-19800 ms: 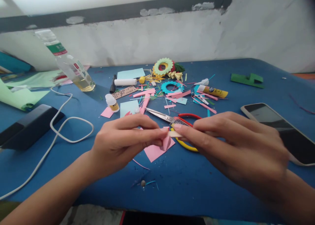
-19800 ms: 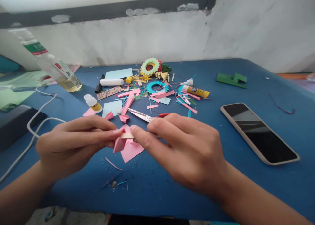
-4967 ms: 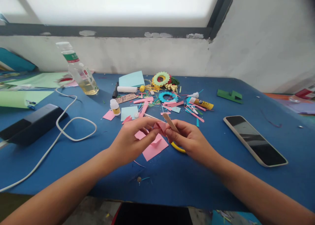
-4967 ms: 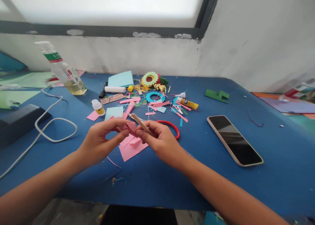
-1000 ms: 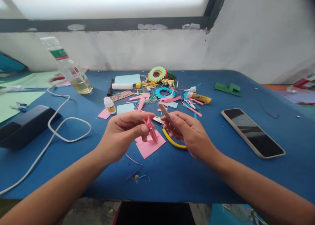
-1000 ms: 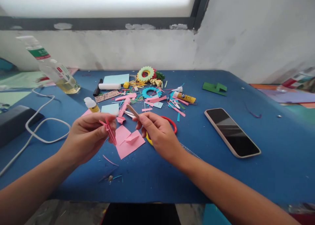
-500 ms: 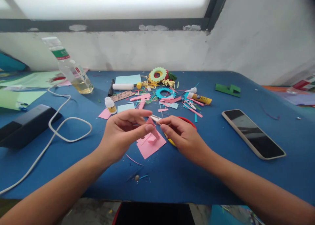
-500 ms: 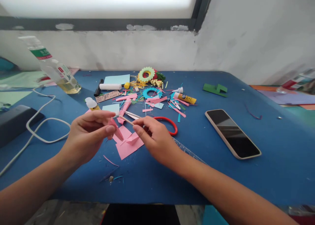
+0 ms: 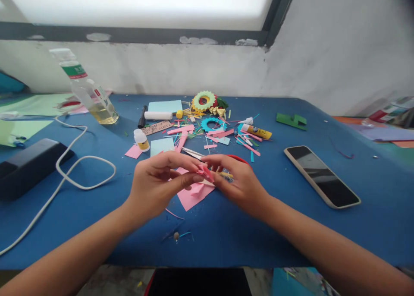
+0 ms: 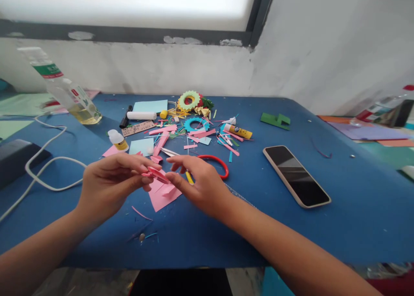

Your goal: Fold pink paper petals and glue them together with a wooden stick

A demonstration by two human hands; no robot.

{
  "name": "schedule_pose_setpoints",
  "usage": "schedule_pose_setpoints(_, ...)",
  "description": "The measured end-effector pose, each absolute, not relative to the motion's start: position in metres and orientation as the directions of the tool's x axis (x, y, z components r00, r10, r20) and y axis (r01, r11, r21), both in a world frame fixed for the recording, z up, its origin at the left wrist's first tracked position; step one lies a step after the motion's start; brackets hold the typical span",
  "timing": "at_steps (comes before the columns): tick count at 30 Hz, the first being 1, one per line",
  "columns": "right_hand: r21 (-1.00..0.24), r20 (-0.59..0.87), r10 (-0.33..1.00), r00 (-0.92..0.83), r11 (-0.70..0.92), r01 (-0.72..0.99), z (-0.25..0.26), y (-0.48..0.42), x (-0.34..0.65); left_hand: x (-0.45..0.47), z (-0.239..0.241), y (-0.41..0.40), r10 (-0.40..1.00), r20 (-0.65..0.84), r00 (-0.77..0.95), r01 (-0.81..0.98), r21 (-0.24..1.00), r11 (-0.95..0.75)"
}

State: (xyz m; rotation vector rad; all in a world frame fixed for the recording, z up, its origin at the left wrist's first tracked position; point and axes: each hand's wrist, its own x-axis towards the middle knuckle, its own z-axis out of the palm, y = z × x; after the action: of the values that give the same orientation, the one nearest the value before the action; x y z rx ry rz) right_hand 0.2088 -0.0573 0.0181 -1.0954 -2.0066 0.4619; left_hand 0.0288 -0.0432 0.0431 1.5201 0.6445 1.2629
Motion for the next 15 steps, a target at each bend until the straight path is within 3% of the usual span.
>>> schedule_pose_setpoints(3,-0.856,0.403,0.875,-0.268,0.464,0.23,0.03,-0.064,0.208,0.027,0.043,-0.043,0.849,0.414,0.329,-0.121,0.91,-0.397)
schedule_pose_setpoints(5,-0.927,0.348,0.906,-0.24,0.371,0.057,0.032,-0.067,0.207,0.027,0.043,-0.043,0.82,0.46,0.339,-0.083,0.883,-0.461)
schedule_pose_setpoints(9,-0.945,0.322,0.927,-0.192,0.327,-0.005,0.028,-0.066,0.203,0.025,0.042,-0.043,0.751,0.553,0.362,-0.054,0.816,-0.575)
schedule_pose_setpoints(15,-0.9,0.427,0.896,-0.126,0.434,0.035,0.03,-0.072,0.2,0.024,0.038,-0.046,0.707,0.62,0.34,-0.116,0.774,-0.622)
